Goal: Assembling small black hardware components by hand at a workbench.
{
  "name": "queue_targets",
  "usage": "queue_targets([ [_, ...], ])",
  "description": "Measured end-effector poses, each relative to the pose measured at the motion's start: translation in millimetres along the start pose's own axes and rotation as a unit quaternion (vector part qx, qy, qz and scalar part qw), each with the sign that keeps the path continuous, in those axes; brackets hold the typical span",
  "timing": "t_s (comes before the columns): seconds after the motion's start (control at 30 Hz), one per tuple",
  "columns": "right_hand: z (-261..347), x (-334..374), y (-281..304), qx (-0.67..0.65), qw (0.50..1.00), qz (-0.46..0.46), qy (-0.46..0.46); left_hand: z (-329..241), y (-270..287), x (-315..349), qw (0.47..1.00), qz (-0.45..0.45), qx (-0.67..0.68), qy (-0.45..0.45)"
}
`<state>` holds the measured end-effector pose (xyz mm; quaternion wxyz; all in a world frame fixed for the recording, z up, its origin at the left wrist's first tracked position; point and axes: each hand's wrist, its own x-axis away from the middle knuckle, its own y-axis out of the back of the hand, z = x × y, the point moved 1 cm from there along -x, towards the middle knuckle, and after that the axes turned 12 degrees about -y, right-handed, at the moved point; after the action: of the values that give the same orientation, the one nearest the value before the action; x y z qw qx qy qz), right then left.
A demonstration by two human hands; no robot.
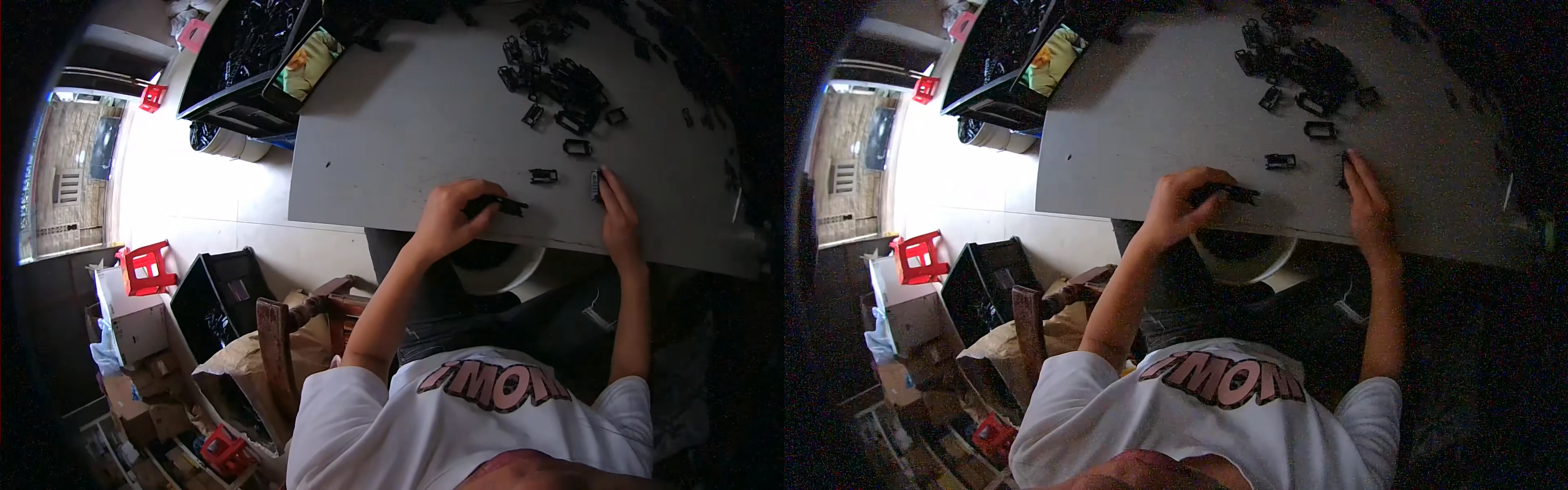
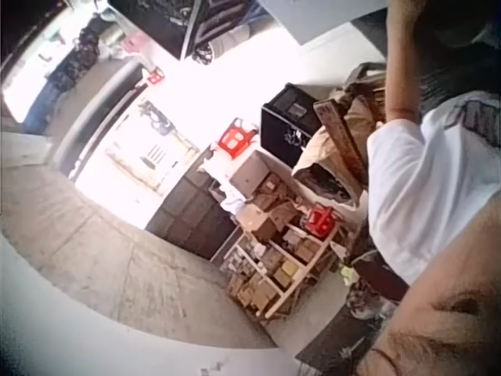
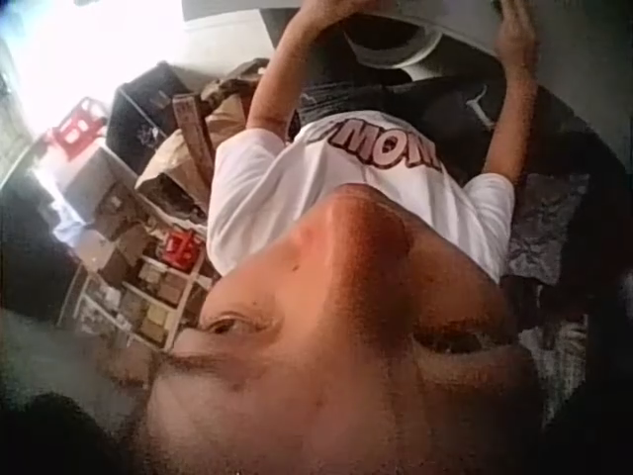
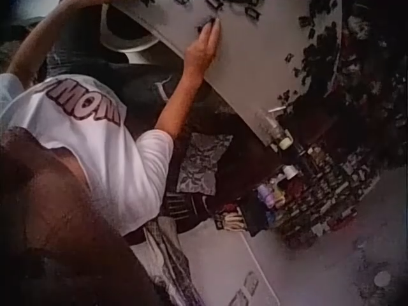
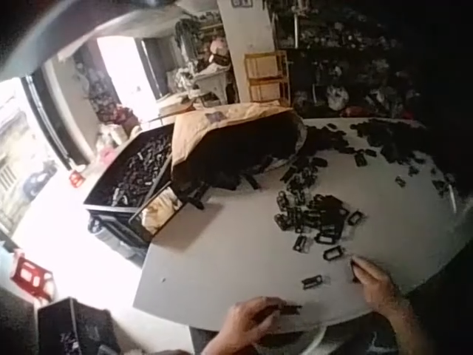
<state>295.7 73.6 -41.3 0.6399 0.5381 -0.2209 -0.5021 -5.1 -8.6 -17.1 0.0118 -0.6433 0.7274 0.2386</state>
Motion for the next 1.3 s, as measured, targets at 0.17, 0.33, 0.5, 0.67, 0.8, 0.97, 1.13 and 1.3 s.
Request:
queue_targets([
  [0.17,10,-4,5,0.003,1.000,-0.022,-0.012,-3,0,1,1.000,0.009,-0.015,-0.001],
  [0.33,27,-10,3,0.039,0.993,-0.031,-0.103,-1,-4,3,0.999,0.023,-0.028,-0.008],
  [0.5,55,-22,12,-0.195,0.950,0.032,-0.242,-6,-4,6,0.998,-0.024,-0.030,0.047],
  [0.67,81,-41,9,-0.150,0.988,0.033,-0.027,-3,-6,3,0.999,-0.035,-0.030,0.024],
  [0.8,89,-51,7,-0.088,0.992,0.082,0.035,-1,-7,3,0.996,-0.033,-0.004,0.077],
  [0.97,85,-48,-1,-0.064,0.993,0.093,0.025,1,-6,3,0.998,-0.028,0.006,0.050],
  [1.13,97,-43,0,-0.166,0.977,0.130,-0.019,1,-7,1,0.997,-0.014,-0.045,0.068],
  [1.3,125,-38,6,-0.172,0.976,0.123,0.046,-1,-11,2,0.995,-0.037,-0.055,0.078],
])
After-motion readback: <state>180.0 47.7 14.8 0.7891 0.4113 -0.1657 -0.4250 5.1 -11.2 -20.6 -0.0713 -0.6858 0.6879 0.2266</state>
